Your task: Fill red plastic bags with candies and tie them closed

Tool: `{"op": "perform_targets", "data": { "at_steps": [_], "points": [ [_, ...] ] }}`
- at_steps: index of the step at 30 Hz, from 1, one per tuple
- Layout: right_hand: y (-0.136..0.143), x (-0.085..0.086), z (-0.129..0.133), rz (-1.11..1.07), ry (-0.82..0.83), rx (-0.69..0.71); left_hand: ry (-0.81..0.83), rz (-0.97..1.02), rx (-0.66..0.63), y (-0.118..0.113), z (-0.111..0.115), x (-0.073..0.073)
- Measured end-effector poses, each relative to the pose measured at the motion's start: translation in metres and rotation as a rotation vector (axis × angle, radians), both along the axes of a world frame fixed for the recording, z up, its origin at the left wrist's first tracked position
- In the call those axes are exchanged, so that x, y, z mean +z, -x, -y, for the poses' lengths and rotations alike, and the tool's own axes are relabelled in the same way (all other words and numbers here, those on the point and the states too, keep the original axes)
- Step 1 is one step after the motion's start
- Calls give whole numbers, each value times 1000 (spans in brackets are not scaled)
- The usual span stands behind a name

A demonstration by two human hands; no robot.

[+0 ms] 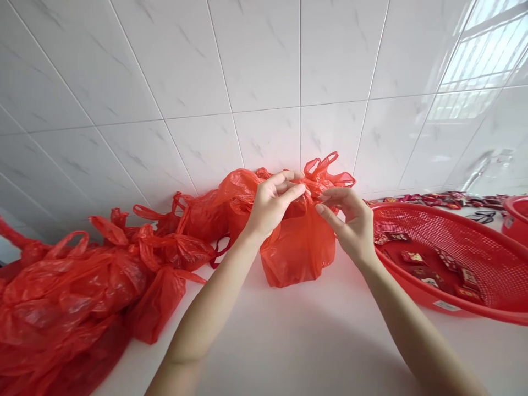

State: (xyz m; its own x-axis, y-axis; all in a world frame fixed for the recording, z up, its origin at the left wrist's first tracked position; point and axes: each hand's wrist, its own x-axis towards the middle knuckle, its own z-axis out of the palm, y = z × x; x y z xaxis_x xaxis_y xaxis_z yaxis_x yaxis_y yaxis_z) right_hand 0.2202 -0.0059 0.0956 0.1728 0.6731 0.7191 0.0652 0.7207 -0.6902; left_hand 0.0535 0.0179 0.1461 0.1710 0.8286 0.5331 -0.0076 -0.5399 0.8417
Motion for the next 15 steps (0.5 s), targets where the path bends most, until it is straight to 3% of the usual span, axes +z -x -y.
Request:
{"op": "perform_targets", "data": {
  "at_steps": [5, 11, 15],
  "points": [
    [1, 4, 5, 153, -59, -25, -25, -15, -35, 0, 0, -1],
    [-4, 8, 6, 133, 24, 83, -48, -12, 44, -2, -1, -2],
    [-8, 11, 8, 130, 62, 101, -38, 12, 11, -1, -5, 0]
  ]
}}
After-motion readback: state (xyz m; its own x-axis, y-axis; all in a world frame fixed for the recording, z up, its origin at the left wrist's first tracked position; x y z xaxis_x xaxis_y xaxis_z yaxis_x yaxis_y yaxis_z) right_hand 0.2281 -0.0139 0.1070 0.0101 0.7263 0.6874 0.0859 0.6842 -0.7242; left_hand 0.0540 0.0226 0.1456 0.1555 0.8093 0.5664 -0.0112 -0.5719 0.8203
